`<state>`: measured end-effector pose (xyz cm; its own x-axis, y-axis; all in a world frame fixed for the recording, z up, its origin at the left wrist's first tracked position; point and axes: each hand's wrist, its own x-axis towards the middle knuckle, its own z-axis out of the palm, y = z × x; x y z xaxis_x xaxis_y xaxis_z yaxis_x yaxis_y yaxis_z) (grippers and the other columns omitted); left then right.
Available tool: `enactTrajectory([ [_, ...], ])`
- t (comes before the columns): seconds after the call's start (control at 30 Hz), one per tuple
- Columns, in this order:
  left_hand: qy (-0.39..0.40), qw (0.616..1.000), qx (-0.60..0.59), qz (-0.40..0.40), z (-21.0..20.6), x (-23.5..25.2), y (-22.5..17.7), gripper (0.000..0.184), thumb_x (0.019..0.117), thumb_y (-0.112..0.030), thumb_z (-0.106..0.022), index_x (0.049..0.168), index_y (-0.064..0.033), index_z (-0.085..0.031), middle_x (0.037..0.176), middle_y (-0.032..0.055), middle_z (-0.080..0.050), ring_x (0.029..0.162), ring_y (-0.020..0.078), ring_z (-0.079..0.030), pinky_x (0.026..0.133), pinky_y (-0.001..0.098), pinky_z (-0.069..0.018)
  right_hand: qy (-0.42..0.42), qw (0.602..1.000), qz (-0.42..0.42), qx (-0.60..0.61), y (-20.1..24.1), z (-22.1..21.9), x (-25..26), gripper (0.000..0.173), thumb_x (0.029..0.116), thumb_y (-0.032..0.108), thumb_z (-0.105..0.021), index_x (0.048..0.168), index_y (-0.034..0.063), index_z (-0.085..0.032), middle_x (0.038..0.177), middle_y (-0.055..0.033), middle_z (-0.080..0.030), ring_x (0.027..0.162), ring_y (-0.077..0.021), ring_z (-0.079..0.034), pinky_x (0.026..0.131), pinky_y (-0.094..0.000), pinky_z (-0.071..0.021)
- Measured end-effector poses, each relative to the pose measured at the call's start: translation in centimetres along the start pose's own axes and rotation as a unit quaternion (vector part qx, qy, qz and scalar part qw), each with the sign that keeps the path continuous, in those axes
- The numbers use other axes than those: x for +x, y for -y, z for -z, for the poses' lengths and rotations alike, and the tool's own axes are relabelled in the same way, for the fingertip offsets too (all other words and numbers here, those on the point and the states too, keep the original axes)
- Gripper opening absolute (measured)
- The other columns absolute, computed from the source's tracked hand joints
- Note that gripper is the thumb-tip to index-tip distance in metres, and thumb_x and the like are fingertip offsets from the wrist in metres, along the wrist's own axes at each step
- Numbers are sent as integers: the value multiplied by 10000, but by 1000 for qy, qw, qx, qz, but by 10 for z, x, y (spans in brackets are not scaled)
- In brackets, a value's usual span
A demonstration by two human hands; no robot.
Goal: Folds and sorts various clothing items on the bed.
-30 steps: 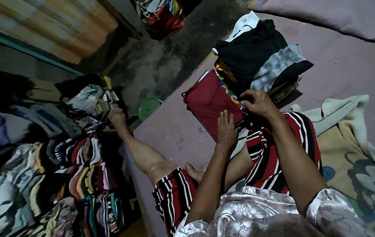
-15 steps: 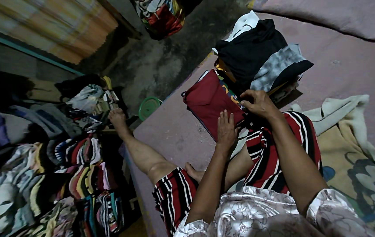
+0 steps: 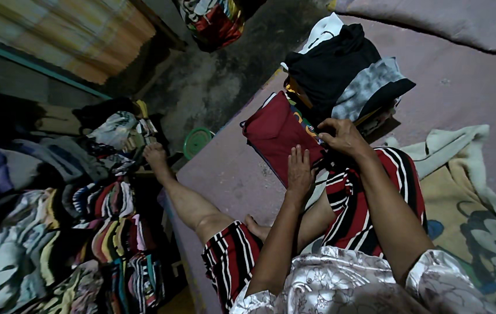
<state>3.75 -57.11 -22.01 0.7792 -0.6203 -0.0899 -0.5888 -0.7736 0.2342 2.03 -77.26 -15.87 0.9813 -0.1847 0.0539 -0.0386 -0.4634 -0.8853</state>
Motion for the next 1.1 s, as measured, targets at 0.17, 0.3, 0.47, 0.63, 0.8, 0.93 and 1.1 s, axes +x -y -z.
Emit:
enactTrajectory([
  [0.17, 10, 1000, 3, 5, 3, -1, -2, 599, 988, -289, -643, 1474, 31, -502, 1612, 293, -331, 1527, 447, -268, 1232, 565, -238, 2, 1000, -4, -1, -1, 0, 1, 242, 961, 140, -677, 1163, 9, -704, 962, -177, -728, 868, -314, -713, 833, -552, -561],
  [0.3, 7, 1000, 2, 5, 2, -1, -1, 595, 990, -293, -638, 1476, 25, -503, 1618, 286, -325, 1533, 436, -260, 1235, 556, -237, 5, 1000, -8, 4, 1, 0, 0, 238, 965, 134, -669, 1165, 11, -703, 971, -181, -728, 871, -315, -714, 835, -547, -562],
  [0.47, 2, 1000, 0, 3, 2, -1, -1, 592, 987, -290, -644, 1468, 29, -511, 1611, 289, -337, 1524, 443, -278, 1230, 559, -246, 4, 1000, -9, 5, 1, 0, 0, 238, 964, 132, -670, 1168, 14, -704, 966, -175, -730, 870, -308, -714, 834, -544, -563],
  [0.63, 1, 1000, -2, 3, 1, -1, -1, 591, 987, -287, -643, 1465, 34, -511, 1612, 291, -334, 1523, 443, -281, 1226, 559, -250, 7, 1000, -6, 2, 1, 0, 0, 242, 965, 129, -668, 1171, 6, -702, 971, -183, -730, 876, -317, -716, 843, -547, -562],
  [0.8, -1, 1000, 0, 1, 1, -1, -1, 595, 987, -287, -642, 1472, 30, -506, 1616, 291, -326, 1527, 445, -273, 1228, 562, -247, 8, 1000, 0, -6, 1, 0, 0, 241, 968, 133, -666, 1166, 1, -701, 961, -185, -724, 874, -322, -709, 841, -552, -558],
  [0.93, 8, 1000, 6, 4, 2, -1, -1, 599, 997, -305, -628, 1482, 20, -496, 1623, 285, -315, 1533, 435, -262, 1232, 552, -242, 13, 1000, -5, -13, 2, 1, 0, 244, 972, 143, -661, 1173, 10, -700, 959, -179, -723, 874, -320, -706, 842, -553, -554],
  [1.1, -11, 1000, 5, -4, -3, -1, 2, 597, 983, -301, -643, 1462, 32, -515, 1606, 296, -341, 1522, 441, -287, 1221, 568, -258, 11, 1000, -6, -14, 2, 1, 0, 246, 969, 145, -659, 1172, 13, -701, 936, -170, -720, 846, -307, -705, 827, -548, -558],
])
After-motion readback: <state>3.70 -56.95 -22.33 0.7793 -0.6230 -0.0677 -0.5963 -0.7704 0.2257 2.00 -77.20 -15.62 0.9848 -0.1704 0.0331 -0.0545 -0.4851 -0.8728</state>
